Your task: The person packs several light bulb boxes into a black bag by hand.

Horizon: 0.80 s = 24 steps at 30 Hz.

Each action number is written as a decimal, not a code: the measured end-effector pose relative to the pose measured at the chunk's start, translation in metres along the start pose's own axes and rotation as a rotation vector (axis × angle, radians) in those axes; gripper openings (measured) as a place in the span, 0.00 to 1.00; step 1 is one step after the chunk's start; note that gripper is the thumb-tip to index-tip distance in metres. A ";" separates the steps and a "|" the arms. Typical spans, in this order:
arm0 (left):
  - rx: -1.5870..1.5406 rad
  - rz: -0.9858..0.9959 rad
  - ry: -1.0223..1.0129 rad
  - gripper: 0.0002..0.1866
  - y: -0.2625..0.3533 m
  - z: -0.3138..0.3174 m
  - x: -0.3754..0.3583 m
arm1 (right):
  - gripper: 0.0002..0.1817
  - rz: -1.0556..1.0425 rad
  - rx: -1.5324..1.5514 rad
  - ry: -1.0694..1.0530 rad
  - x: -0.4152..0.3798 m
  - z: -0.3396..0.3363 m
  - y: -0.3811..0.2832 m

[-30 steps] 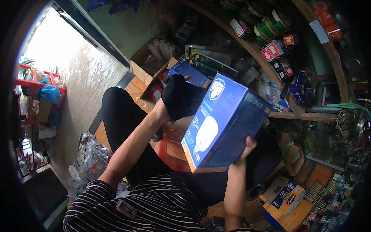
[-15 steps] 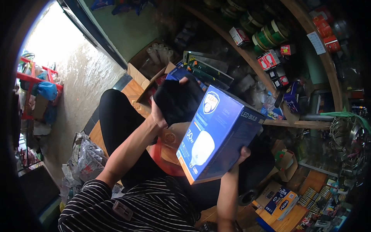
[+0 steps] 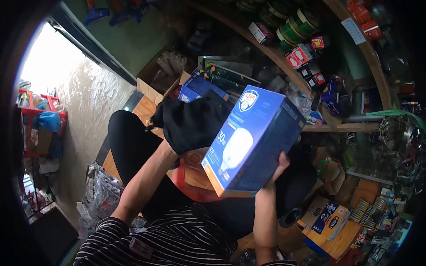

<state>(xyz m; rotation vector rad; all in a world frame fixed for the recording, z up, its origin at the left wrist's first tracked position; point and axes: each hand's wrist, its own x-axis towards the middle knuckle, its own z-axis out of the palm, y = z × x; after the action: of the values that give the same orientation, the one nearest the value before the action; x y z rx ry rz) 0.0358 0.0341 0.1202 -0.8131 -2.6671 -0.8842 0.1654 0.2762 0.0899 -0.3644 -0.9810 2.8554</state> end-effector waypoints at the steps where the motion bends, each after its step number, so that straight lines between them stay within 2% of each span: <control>1: 0.036 -0.090 -0.210 0.09 0.005 -0.003 0.003 | 0.43 -0.001 -0.180 0.108 0.002 0.010 0.000; 2: 0.017 -0.027 -0.107 0.09 0.001 -0.004 0.002 | 0.42 -0.005 -0.357 0.215 0.003 0.022 0.001; 3: -0.004 0.038 -0.012 0.10 -0.006 -0.002 -0.001 | 0.45 0.019 -0.473 0.236 0.003 0.037 0.002; 4: -0.029 0.104 0.077 0.10 -0.009 -0.001 -0.003 | 0.44 -0.002 -0.429 0.243 0.005 0.040 0.001; 5: 0.149 0.066 0.100 0.12 -0.007 0.001 0.002 | 0.43 -0.023 -0.388 0.253 0.005 0.042 0.000; 7: 0.153 0.021 0.096 0.12 -0.019 0.010 0.004 | 0.42 -0.072 -0.344 0.287 0.006 0.050 -0.003; 10: -0.049 0.033 0.082 0.21 -0.021 -0.001 -0.005 | 0.43 -0.099 -0.317 0.378 0.010 0.060 -0.006; 15: 0.178 0.100 0.031 0.25 0.043 -0.040 0.009 | 0.42 -0.096 -0.249 0.375 0.016 0.058 -0.006; 17: 0.099 0.103 0.107 0.24 0.034 -0.029 0.004 | 0.43 -0.111 -0.241 0.396 0.016 0.067 -0.004; 18: -0.031 0.109 0.182 0.23 0.009 -0.001 -0.007 | 0.43 -0.120 -0.237 0.406 0.016 0.069 -0.003; 20: -0.367 -0.018 0.270 0.20 -0.005 0.029 -0.017 | 0.43 -0.184 -0.228 0.415 0.021 0.065 -0.002; 21: -0.572 -0.158 0.281 0.19 0.001 0.038 -0.020 | 0.43 -0.216 -0.226 0.423 0.021 0.062 -0.002; 23: -0.767 -0.225 0.112 0.15 0.012 0.005 -0.007 | 0.42 -0.229 -0.224 0.437 0.018 0.064 -0.006; 24: -0.541 -0.164 0.056 0.15 0.004 0.012 -0.004 | 0.42 -0.232 -0.223 0.438 0.018 0.065 -0.006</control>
<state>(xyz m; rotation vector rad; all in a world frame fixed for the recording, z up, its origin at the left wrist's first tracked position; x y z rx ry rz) 0.0408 0.0420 0.1114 -0.6540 -2.4939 -1.6857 0.1310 0.2459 0.1401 -0.7962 -1.1562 2.3228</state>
